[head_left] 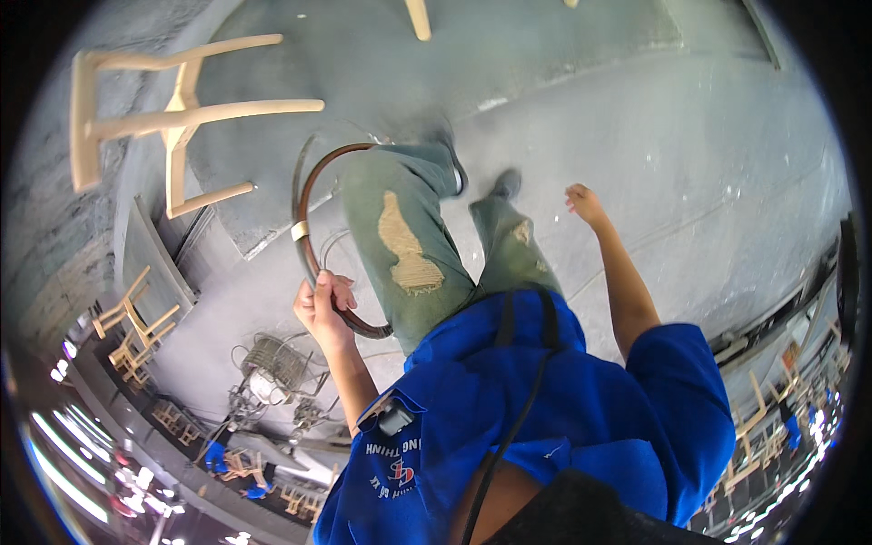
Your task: The person uses a spray gun to apply finish to wooden chair frames on a factory floor. They pick up each chair, spray the legs and seat, then place it back down, repeating the process for several chairs.
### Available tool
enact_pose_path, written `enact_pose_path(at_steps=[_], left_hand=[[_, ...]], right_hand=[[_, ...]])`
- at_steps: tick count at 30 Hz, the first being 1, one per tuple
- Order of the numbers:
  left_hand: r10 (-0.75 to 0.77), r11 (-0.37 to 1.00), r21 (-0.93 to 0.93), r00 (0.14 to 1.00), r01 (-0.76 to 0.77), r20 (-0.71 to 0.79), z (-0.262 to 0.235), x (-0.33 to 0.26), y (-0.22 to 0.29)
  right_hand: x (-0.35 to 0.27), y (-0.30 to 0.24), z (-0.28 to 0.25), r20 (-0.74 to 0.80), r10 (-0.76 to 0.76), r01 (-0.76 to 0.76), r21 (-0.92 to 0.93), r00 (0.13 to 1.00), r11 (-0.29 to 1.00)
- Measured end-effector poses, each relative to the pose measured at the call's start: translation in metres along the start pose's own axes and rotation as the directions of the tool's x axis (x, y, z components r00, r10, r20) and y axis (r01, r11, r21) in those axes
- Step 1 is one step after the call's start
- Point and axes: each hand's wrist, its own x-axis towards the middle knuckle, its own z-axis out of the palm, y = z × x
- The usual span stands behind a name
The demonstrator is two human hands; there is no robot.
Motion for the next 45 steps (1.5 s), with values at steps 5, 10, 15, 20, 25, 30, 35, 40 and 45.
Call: enact_pose_path(at_steps=[5,10,15,20,25,30,35,40,45], left_hand=[[-0.033,0.999,-0.01,0.995,0.034,0.096,-0.003,-0.024,0.03],[-0.039,0.999,0.012,0.975,0.037,0.217,-0.015,-0.015,0.033],[-0.034,0.995,-0.057,0.821,0.081,0.57,-0.038,0.003,0.035],[0.027,0.824,-0.388,0.655,0.414,0.755,-0.129,0.019,0.032],[0.106,0.882,-0.365,0.63,0.297,0.769,-0.223,0.043,0.047],[0.18,0.984,-0.17,0.421,-0.063,0.889,-0.24,0.085,0.078],[0.387,0.883,-0.346,0.075,-0.318,0.919,-0.198,0.115,0.096],[0.33,0.789,-0.286,-0.018,-0.544,0.944,-0.157,0.124,0.114],[0.1,0.711,-0.054,0.025,-0.701,0.995,-0.164,0.161,0.142]], right_hand=[[-0.038,-0.092,-0.004,0.078,-0.306,0.292,0.152,0.949,0.944],[-0.08,-0.191,0.101,0.529,-0.346,0.393,0.027,0.775,0.919],[-0.127,-0.269,0.241,0.626,-0.497,0.425,0.277,0.601,0.862],[-0.055,-0.324,0.355,0.405,-0.517,0.653,-0.547,0.754,0.524],[-0.03,-0.333,0.366,0.393,-0.131,0.395,-0.918,0.91,-0.009],[-0.046,-0.338,0.402,0.446,-0.03,0.442,-0.873,0.895,0.208],[-0.062,-0.342,0.449,0.544,-0.136,0.466,-0.532,0.828,0.707],[-0.064,-0.368,0.435,0.526,-0.214,0.395,-0.259,0.823,0.881],[-0.069,-0.395,0.368,0.462,-0.133,0.087,0.119,0.877,0.989]])
